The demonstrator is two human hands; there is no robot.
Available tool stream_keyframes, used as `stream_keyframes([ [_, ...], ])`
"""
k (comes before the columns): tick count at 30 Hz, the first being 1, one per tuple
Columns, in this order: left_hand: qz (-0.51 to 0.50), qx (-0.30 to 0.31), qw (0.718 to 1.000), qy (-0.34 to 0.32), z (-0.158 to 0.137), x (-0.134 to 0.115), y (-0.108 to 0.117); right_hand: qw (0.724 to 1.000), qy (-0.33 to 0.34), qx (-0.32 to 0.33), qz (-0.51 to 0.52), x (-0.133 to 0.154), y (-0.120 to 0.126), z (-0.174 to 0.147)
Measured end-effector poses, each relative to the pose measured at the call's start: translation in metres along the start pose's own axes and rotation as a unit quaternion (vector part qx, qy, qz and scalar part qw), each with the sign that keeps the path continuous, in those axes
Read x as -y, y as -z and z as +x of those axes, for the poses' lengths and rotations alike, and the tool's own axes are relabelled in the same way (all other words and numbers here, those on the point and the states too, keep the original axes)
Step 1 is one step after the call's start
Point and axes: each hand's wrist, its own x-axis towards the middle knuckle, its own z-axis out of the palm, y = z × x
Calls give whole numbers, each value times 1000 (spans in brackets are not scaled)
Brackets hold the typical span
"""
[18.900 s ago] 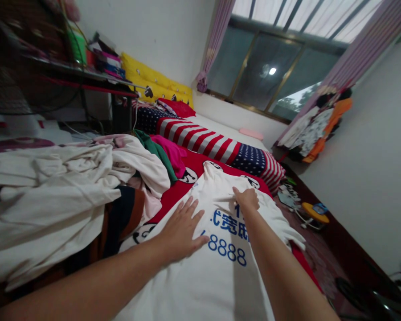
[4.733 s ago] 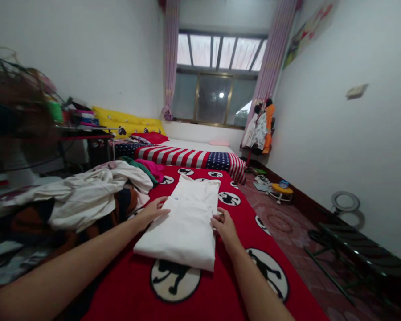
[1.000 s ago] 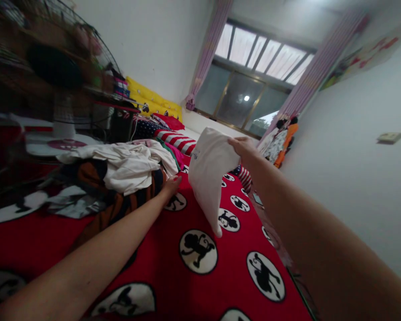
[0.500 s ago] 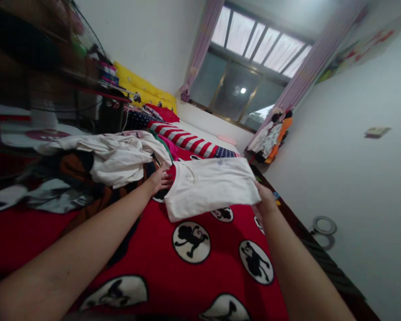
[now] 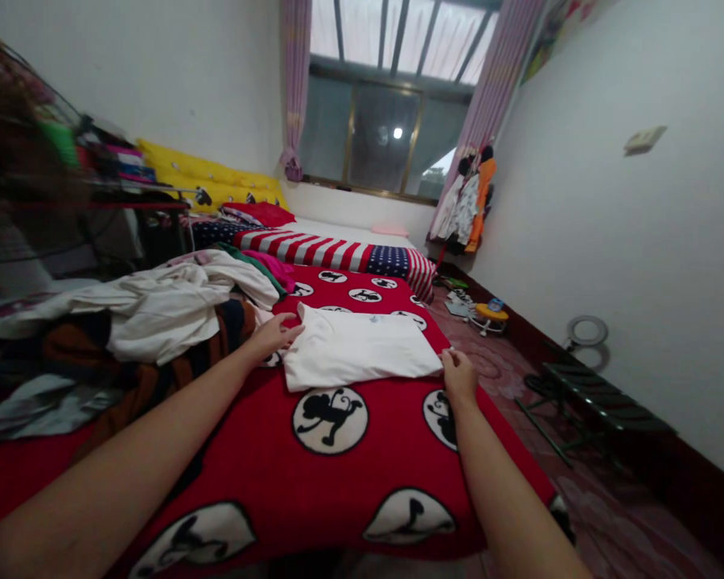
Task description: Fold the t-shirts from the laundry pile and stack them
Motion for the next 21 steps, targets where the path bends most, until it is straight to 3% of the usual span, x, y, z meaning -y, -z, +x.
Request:
stream_keyframes([
  [6,123,33,990,-64,-8,-5,-7,996,37,2,-81,3,-5,-6],
  [13,85,103,988,-76,-18,-5,-15,972,100,27,-210,10,-8,-13],
  [16,13,128,988,-79,-21,-13,-16,980,121,30,-155,12,-5,-16],
  [19,-15,80,990,-111,-22,-27,-6,987,157,7,-40,17,-1,-21],
  [21,-10,81,990,-113,-22,-33,6,985,173,14,-6,19,2,-25],
])
